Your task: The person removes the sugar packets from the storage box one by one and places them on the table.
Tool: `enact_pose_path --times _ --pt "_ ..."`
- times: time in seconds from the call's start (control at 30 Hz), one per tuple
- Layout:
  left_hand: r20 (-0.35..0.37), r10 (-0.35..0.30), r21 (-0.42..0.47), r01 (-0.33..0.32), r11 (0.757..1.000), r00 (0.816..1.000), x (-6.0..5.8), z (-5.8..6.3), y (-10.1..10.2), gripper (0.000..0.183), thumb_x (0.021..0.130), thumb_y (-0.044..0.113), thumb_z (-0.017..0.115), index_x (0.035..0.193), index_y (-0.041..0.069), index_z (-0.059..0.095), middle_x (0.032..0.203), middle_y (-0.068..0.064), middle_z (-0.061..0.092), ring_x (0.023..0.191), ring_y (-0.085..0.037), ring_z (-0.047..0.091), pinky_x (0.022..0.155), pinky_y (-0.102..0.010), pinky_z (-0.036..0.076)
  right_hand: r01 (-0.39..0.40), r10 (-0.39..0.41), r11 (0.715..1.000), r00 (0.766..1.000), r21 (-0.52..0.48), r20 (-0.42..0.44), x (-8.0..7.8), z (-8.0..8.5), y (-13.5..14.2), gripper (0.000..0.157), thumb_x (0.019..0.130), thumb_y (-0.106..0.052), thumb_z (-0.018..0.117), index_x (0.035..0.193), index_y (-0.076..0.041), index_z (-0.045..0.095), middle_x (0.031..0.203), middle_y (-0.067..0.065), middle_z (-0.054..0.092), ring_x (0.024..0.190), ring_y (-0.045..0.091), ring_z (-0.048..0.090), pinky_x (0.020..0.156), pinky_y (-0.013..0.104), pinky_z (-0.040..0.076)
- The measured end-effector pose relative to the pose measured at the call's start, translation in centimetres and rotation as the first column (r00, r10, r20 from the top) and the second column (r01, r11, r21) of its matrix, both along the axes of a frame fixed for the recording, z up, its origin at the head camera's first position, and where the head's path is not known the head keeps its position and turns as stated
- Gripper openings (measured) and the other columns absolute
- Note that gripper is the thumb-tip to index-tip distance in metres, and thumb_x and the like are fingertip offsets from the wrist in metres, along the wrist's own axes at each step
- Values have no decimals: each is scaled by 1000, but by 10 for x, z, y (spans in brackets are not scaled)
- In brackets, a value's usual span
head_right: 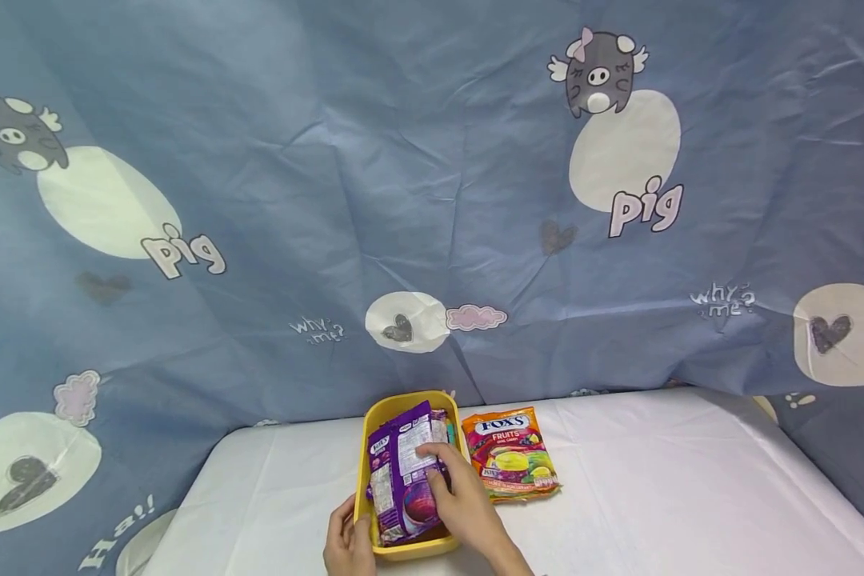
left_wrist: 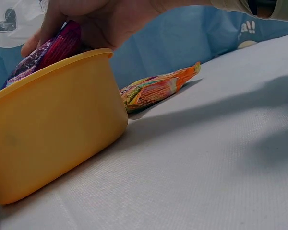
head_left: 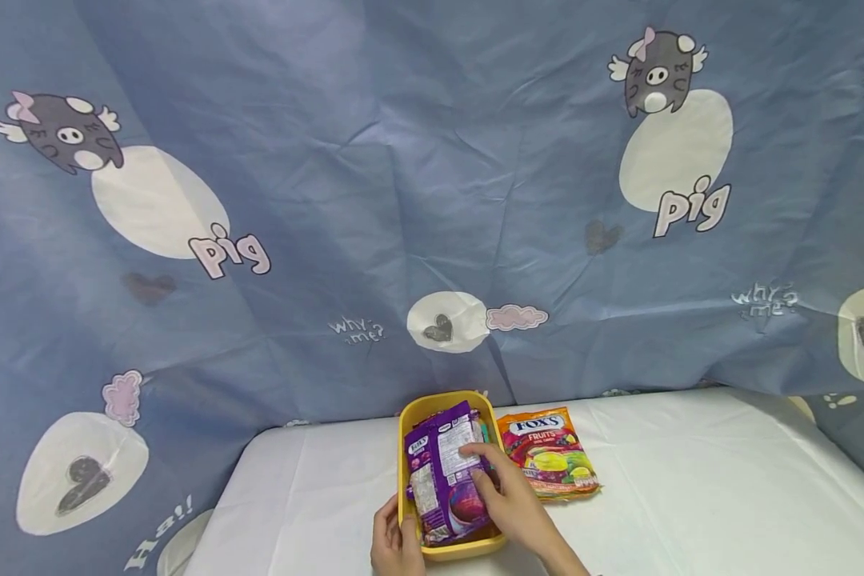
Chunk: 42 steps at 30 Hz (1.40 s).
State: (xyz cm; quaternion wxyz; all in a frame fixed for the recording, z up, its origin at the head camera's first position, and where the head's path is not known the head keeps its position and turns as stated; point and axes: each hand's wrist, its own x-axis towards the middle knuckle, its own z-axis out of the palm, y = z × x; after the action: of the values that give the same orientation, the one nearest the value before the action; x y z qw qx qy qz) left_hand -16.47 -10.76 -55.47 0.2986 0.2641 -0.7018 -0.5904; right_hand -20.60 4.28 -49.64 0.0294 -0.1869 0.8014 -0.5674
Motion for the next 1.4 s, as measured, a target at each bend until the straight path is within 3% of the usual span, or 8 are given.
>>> enact_pose_path --times 0.23,0.43,0.6,0.73,0.9,1.1,1.2,1.4 --pt "-9 10 12 -10 1000 1000 -1 -2 0 30 79 -1 50 108 4 56 102 -15 63 79 13 51 65 -1 42 63 -63 998 998 -14 -13 1 2 -1 33 91 -13 43 118 -32 49 126 -1 49 114 21 49 88 39 47" --pt "-8 2 7 -2 1000 1000 0 -1 0 29 80 -1 50 109 5 56 101 -15 62 79 10 53 65 -3 44 92 -91 993 996 -69 19 1 3 0 33 92 -13 43 118 -31 49 127 -1 49 104 18 53 82 28 47" --pt "5 -2 0 2 1000 1000 1 -3 -1 30 80 -1 51 109 5 55 101 -15 62 79 7 55 64 -5 45 137 -131 984 990 -111 57 -1 5 3 34 92 -12 42 117 -32 50 127 -4 49 117 20 46 96 40 41" --pt "-40 -12 3 12 1000 999 1 -4 -2 30 80 -3 51 109 4 56 102 -16 62 81 5 56 66 -4 45 199 -186 970 977 -136 107 -4 8 6 36 91 -11 42 115 -35 52 129 -6 48 119 20 44 99 46 37" --pt "-78 -28 11 29 1000 997 2 -2 -2 30 81 -4 51 109 2 56 102 -19 62 81 6 56 66 -3 44 258 -240 957 961 -134 137 -8 10 10 35 91 -12 43 112 -38 53 129 -10 47 114 16 45 97 42 38" --pt "-15 -12 10 12 1000 1000 2 -1 -2 30 80 -1 51 110 4 56 102 -15 62 82 6 55 69 -1 42 295 -279 951 948 -95 153 -10 14 14 36 91 -13 44 111 -42 52 123 -13 49 95 15 47 83 31 39" --pt "-22 -12 9 12 1000 1000 1 0 -2 30 80 -2 50 109 4 56 102 -16 62 83 3 56 69 -1 42 306 -290 950 941 -70 173 -10 15 15 37 91 -13 43 110 -43 52 121 -11 50 88 16 46 78 28 38" --pt "-24 -12 0 12 1000 1000 2 -3 -2 30 80 -2 51 109 4 56 102 -15 63 83 4 56 70 -1 42 308 -289 947 939 -85 186 -10 17 18 36 91 -14 43 111 -42 53 123 -11 49 95 16 48 82 29 40"
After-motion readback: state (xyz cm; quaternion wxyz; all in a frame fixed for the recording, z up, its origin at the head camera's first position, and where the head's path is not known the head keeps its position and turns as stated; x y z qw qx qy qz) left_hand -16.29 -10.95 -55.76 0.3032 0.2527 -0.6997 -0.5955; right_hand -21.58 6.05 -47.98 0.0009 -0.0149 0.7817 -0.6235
